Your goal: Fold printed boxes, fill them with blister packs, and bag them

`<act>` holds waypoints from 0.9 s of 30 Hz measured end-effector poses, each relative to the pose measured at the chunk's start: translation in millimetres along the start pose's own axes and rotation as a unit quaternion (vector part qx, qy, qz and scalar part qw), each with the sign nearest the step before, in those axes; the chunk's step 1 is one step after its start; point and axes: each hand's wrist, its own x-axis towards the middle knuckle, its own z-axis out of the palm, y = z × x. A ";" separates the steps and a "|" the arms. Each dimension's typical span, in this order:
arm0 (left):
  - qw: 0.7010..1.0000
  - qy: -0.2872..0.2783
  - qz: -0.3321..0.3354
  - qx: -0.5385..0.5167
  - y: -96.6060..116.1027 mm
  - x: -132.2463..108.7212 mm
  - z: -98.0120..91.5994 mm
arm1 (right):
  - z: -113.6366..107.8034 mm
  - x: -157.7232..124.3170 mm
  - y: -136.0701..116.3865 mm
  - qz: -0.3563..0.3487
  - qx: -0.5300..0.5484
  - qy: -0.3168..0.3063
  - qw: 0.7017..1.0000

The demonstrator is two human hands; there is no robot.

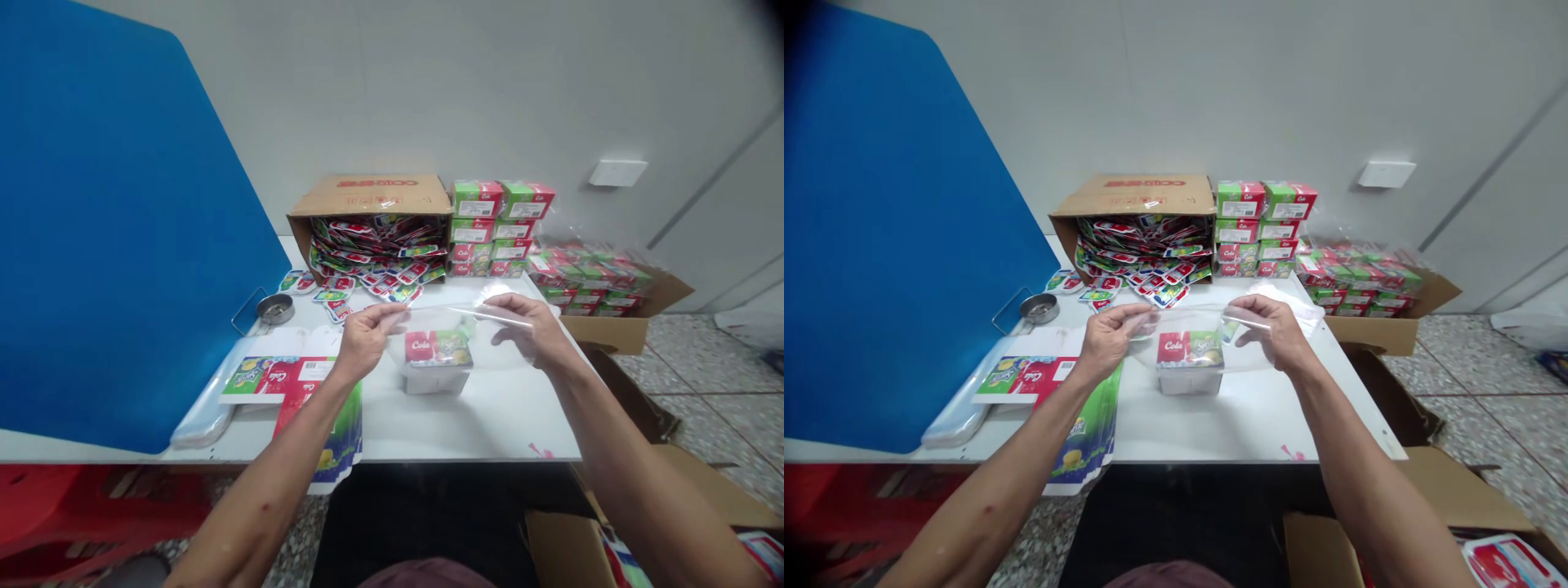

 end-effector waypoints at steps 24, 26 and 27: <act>0.942 -0.147 0.211 0.216 -50.3 -15.5 -19.8 | -8.8 -13.7 71.0 -0.041 0.052 0.005 0.998; 0.940 -0.150 0.219 0.215 -51.7 -14.8 -19.2 | -6.6 -11.9 75.6 -0.047 0.088 0.014 0.995; 0.940 -0.149 0.220 0.212 -52.6 -14.3 -19.0 | -5.1 -10.7 77.1 -0.048 0.105 0.013 0.993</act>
